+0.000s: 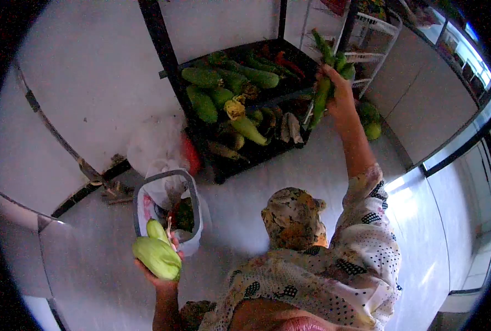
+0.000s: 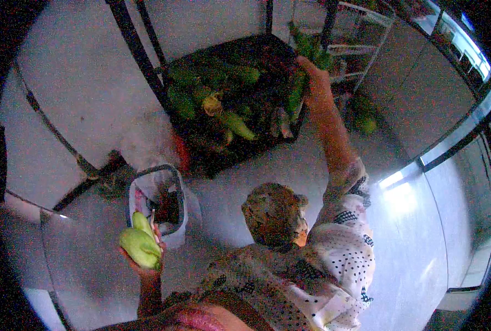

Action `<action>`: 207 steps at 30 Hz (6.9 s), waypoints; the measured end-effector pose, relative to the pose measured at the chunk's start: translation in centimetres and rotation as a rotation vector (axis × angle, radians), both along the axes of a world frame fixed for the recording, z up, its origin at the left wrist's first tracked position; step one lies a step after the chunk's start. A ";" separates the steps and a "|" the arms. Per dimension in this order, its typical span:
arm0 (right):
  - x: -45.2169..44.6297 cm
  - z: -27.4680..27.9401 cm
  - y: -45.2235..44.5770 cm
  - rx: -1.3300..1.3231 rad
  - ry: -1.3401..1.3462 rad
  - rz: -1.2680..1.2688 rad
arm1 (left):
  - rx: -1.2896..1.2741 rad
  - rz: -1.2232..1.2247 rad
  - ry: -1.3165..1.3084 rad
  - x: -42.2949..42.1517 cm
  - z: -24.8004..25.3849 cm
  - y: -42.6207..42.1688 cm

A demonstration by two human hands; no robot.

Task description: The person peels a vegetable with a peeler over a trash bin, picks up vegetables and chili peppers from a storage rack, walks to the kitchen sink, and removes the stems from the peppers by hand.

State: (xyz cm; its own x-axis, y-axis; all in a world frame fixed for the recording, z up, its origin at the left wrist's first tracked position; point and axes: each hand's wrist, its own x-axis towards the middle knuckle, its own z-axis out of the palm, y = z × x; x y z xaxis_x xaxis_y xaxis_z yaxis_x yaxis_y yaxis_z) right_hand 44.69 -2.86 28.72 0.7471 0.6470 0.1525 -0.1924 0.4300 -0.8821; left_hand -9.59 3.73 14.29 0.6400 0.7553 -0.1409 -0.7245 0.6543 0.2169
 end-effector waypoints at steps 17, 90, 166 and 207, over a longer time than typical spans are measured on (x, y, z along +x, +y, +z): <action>16.2 -6.4 16.2 -1.207 -2.139 -0.277 | 0.209 0.058 0.187 -0.9 0.5 -1.8; 22.7 -3.6 14.5 -0.863 -1.629 0.315 | 0.229 0.094 0.216 -1.0 1.2 -0.5; 3.2 0.8 3.9 -0.366 -0.163 -0.100 | 0.233 -0.004 0.084 -1.8 0.4 1.9; -0.6 7.3 -0.9 -0.120 -0.502 -0.053 | 0.202 0.012 -0.013 -2.2 1.9 0.6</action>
State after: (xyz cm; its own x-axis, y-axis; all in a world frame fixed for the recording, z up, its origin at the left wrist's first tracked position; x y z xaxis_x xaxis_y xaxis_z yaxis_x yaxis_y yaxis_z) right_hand 44.05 -3.78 36.01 0.6330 0.6452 0.4277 0.2867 0.3178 -0.9038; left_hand -11.77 4.31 16.17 0.6312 0.7753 0.0226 -0.7359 0.5895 0.3332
